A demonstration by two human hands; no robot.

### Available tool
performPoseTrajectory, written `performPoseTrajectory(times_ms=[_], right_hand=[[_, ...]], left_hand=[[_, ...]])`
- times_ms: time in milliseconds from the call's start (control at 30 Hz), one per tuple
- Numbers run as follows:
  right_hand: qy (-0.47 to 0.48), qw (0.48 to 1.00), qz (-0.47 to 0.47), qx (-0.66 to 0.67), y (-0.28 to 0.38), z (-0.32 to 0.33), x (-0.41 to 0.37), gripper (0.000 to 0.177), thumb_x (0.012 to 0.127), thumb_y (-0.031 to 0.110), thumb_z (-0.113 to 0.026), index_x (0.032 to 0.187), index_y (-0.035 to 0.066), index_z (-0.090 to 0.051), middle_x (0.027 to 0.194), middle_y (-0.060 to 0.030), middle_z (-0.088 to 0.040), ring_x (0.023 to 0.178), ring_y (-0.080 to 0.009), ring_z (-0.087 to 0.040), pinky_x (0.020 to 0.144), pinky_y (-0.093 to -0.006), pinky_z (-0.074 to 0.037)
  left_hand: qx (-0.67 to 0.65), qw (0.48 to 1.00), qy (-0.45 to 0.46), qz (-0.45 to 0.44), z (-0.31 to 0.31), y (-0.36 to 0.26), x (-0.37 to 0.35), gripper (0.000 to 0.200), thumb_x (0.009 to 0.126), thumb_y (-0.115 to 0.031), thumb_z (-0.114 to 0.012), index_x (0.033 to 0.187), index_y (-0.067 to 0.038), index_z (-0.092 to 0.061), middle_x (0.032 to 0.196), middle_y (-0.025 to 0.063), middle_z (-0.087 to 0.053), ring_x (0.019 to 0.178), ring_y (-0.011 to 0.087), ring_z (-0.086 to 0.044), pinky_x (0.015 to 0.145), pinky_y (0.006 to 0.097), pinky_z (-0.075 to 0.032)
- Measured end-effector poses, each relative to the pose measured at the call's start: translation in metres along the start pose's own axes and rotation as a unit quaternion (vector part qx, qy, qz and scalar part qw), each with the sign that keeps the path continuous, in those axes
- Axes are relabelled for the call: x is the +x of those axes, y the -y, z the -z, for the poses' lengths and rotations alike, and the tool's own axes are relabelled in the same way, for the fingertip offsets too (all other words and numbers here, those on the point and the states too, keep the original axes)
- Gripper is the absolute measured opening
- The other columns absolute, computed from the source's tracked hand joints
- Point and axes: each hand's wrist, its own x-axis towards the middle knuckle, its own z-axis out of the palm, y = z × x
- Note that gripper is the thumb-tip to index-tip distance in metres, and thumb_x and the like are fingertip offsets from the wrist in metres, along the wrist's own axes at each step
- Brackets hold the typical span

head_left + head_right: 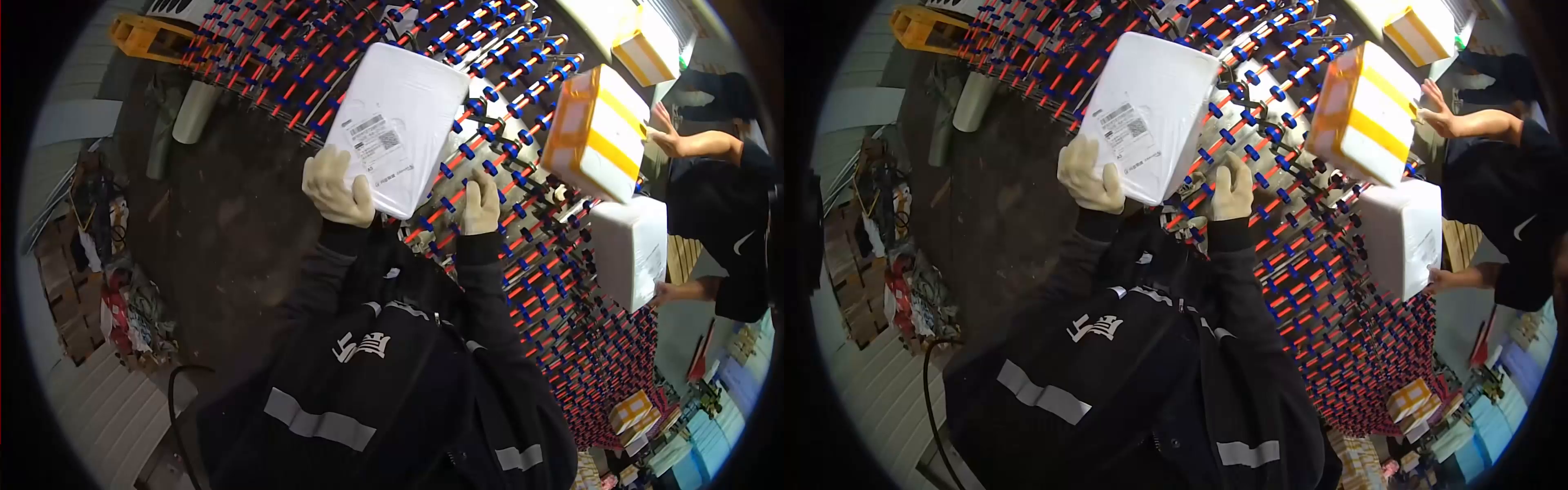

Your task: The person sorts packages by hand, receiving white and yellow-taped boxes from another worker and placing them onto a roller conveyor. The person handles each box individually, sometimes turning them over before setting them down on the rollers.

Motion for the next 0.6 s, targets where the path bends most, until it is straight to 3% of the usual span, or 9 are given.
performPoseTrajectory(times_ms=[33, 133, 267, 333, 367, 433, 500, 567, 600], right_hand=[[0.015, 1.0, -0.009, -0.008, -0.003, 0.0, 0.0, 0.037, 0.1, 0.013, -0.059, 0.133, -0.003, -0.06, 0.131, -0.0157, -0.065, 0.121, -0.0231, -0.062, 0.105, -0.0348, -0.047], [0.017, 0.999, -0.031, 0.017, -0.022, 0.0, -0.006, 0.038, 0.1, 0.015, -0.059, 0.133, -0.003, -0.061, 0.131, -0.0154, -0.065, 0.121, -0.0225, -0.062, 0.105, -0.0343, -0.047], [0.006, 0.994, -0.076, 0.081, -0.057, 0.003, 0.0, 0.038, 0.1, 0.016, -0.06, 0.132, -0.004, -0.062, 0.13, -0.0147, -0.066, 0.12, -0.0221, -0.062, 0.105, -0.0332, -0.047], [0.0, 0.994, -0.076, 0.084, -0.069, 0.006, 0.018, 0.038, 0.1, 0.018, -0.06, 0.131, -0.003, -0.062, 0.128, -0.0146, -0.067, 0.119, -0.022, -0.062, 0.105, -0.034, -0.047], [-0.016, 0.994, -0.059, 0.089, -0.072, 0.006, 0.031, 0.038, 0.1, 0.018, -0.06, 0.131, -0.003, -0.062, 0.128, -0.0146, -0.067, 0.119, -0.022, -0.062, 0.105, -0.034, -0.047], [0.016, 0.997, 0.05, -0.055, -0.07, 0.01, 0.078, 0.037, 0.1, 0.019, -0.06, 0.13, -0.002, -0.063, 0.127, -0.0152, -0.067, 0.118, -0.0239, -0.062, 0.106, -0.0361, -0.046], [-0.092, 0.948, 0.24, -0.19, -0.066, -0.005, 0.124, 0.035, 0.101, 0.022, -0.059, 0.128, 0.0, -0.064, 0.124, -0.0158, -0.067, 0.117, -0.0283, -0.062, 0.105, -0.0359, -0.046], [-0.088, 0.969, 0.209, -0.095, -0.02, -0.03, 0.156, 0.035, 0.102, 0.025, -0.055, 0.124, 0.0, -0.065, 0.12, -0.0164, -0.068, 0.114, -0.0318, -0.063, 0.102, -0.0347, -0.047], [-0.049, 0.989, 0.138, 0.029, 0.01, -0.032, 0.163, 0.033, 0.102, 0.025, -0.057, 0.122, 0.001, -0.067, 0.117, -0.0172, -0.069, 0.112, -0.0319, -0.063, 0.1, -0.0345, -0.048]], left_hand=[[0.002, 1.0, 0.002, 0.002, -0.001, -0.001, -0.007, 0.042, 0.088, -0.016, -0.057, 0.125, 0.004, -0.061, 0.129, 0.0247, -0.061, 0.114, 0.0426, -0.06, 0.098, 0.0487, -0.048], [-0.092, 0.975, -0.074, 0.188, -0.013, -0.002, -0.026, 0.06, 0.087, -0.017, -0.061, 0.141, 0.007, -0.048, 0.143, 0.0274, -0.049, 0.127, 0.0415, -0.051, 0.108, 0.0504, -0.041], [-0.234, 0.927, -0.092, 0.279, -0.019, -0.004, -0.038, 0.058, 0.088, -0.014, -0.061, 0.14, 0.008, -0.048, 0.139, 0.0288, -0.053, 0.125, 0.0438, -0.053, 0.11, 0.0491, -0.041], [-0.29, 0.901, -0.104, 0.305, -0.022, 0.011, -0.035, 0.054, 0.087, -0.012, -0.063, 0.135, 0.01, -0.051, 0.135, 0.0296, -0.058, 0.116, 0.0441, -0.062, 0.102, 0.0467, -0.05], [-0.145, 0.986, -0.083, -0.014, -0.02, 0.04, -0.029, 0.046, 0.086, -0.011, -0.067, 0.126, 0.012, -0.06, 0.125, 0.0292, -0.066, 0.103, 0.041, -0.07, 0.09, 0.046, -0.057], [-0.213, 0.976, -0.044, -0.007, -0.026, 0.036, -0.005, 0.038, 0.086, -0.012, -0.073, 0.114, 0.013, -0.068, 0.114, 0.0294, -0.071, 0.096, 0.0389, -0.073, 0.082, 0.0459, -0.061], [-0.23, 0.972, -0.027, 0.031, -0.028, 0.026, -0.001, 0.037, 0.083, -0.01, -0.077, 0.112, 0.012, -0.071, 0.111, 0.0277, -0.072, 0.094, 0.0386, -0.074, 0.08, 0.0436, -0.061], [-0.165, 0.986, 0.015, -0.026, -0.021, 0.025, 0.002, 0.034, 0.087, -0.008, -0.071, 0.115, 0.012, -0.07, 0.113, 0.0264, -0.073, 0.095, 0.0367, -0.074, 0.081, 0.0409, -0.061], [-0.208, 0.977, 0.019, 0.03, -0.024, 0.027, -0.006, 0.034, 0.088, -0.006, -0.067, 0.116, 0.013, -0.069, 0.115, 0.0272, -0.072, 0.097, 0.0368, -0.074, 0.084, 0.0391, -0.06]])
